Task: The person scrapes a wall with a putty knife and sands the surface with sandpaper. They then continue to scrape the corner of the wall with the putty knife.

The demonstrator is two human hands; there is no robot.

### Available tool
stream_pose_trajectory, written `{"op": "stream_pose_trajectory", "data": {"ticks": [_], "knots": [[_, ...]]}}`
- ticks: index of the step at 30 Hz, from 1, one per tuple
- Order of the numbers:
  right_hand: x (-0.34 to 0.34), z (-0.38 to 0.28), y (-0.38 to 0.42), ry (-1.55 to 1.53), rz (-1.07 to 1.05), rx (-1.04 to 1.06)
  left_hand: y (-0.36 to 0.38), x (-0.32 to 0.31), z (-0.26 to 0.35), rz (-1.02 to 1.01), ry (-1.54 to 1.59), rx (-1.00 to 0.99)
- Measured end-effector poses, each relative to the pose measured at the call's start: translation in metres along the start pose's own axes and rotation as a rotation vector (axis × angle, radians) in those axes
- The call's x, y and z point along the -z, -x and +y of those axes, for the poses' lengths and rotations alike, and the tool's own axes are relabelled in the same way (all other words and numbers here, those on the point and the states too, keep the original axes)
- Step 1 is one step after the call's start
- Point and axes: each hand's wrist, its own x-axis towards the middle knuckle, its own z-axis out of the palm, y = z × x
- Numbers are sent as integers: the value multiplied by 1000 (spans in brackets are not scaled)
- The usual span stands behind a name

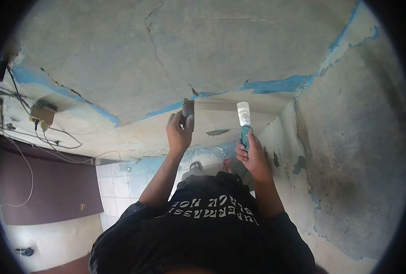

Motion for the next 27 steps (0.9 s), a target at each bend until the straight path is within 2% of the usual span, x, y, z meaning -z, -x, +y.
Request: {"op": "stream_pose_trajectory", "data": {"ticks": [2,7,14,19,27], "knots": [[10,-4,-18,-140,-178,-116,-6,-4,11,10,20,-18],[-20,-30,-45,-209,-265,-76,-27,8,14,38,-32,-47],[-23,-12,-84,-303,-385,-46,-29,29,-7,-34,-86,11],[-26,3,-94,-374,-409,-23,-33,40,-22,-58,-105,52],[-36,22,-99,-447,-388,17,-41,39,-38,-125,-64,-5]]}}
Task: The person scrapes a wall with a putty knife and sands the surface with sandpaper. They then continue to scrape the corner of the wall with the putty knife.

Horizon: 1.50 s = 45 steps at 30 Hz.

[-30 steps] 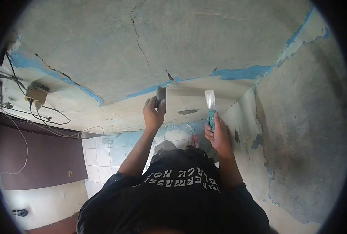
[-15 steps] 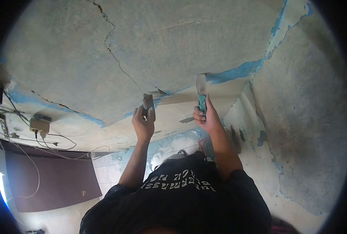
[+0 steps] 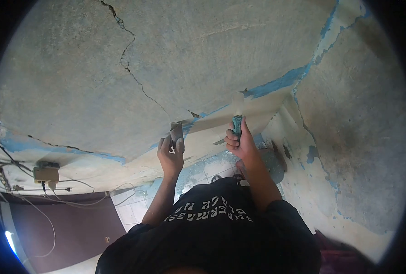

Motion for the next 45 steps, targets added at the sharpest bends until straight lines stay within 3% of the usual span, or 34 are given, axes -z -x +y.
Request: {"op": "stream_pose_trajectory", "data": {"ticks": [3,5,6,8,16,21,24,29,31,32,40,45], "knots": [[-4,13,-2,91,156,132,1,-2,-10,-70,9,-45],[-2,31,0,363,532,364,3,-3,-12,-90,36,-57],[1,42,0,360,540,383,5,-4,-14,-108,64,-55],[8,65,-1,667,640,497,8,-6,-20,-141,88,-61],[1,84,-15,916,632,749,4,-7,-40,-183,157,-92],[5,123,-13,1387,681,806,2,-2,-52,-197,147,-117],[-7,124,-21,1457,804,898,-1,6,-53,-198,134,-120],[-18,123,-35,1378,919,840,-3,11,-55,-206,135,-132],[-10,149,-37,1518,891,824,-3,10,-58,-213,111,-157],[-8,155,-34,1484,815,796,-3,10,-57,-218,111,-166],[-22,154,-33,1401,803,713,0,15,-63,-190,55,-173],[-18,136,-48,1251,856,815,-3,21,-59,-176,16,-160]]}}
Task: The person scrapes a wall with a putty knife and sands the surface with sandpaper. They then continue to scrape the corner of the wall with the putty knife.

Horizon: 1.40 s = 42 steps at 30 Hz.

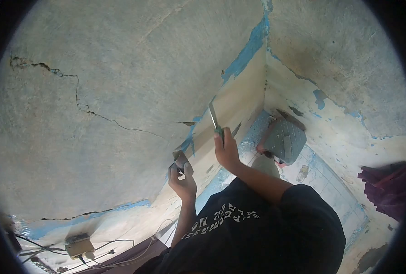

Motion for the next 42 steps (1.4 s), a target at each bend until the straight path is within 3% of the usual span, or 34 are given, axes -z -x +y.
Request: {"op": "stream_pose_trajectory", "data": {"ticks": [7,13,15,19,33,36,42], "knots": [[-3,-7,30,-8,-112,29,4,-1,-7,-12,-90,-13],[3,-17,32,-28,-183,-108,6,-5,-4,-4,-92,14],[-1,-18,35,3,-115,-13,7,-5,-2,-15,-110,31],[3,-27,14,-71,14,-96,6,-6,-3,-15,-117,37],[-16,-26,34,-198,-75,-125,8,-7,-12,-41,-237,16],[-4,-29,2,-207,53,-317,8,-6,-12,-49,-258,-23],[-12,-33,26,-204,-38,-141,8,-10,-8,-31,-242,-6]]}}
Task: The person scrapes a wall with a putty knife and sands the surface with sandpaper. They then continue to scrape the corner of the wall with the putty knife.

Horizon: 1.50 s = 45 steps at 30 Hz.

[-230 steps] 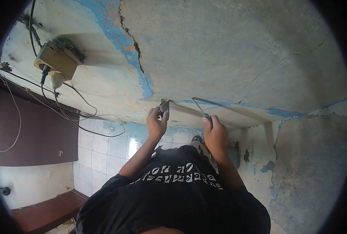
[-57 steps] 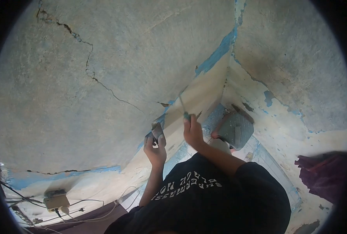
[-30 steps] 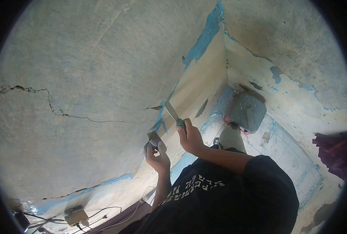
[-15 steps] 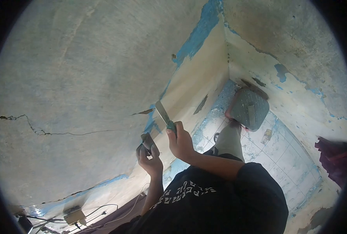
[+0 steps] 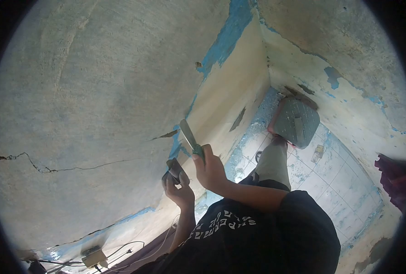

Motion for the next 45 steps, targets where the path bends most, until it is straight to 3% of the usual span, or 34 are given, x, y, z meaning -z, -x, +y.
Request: {"op": "stream_pose_trajectory", "data": {"ticks": [4,8,13,45], "knots": [[17,-18,-23,-41,-17,-183,2,2,-2,-17,-29,12],[-5,6,10,14,-6,31,1,-4,-13,5,-4,-15],[6,-7,6,-32,-105,-128,-1,1,-9,4,-25,-9],[1,-1,11,-4,-49,-83,1,-3,-8,65,29,-3]]}}
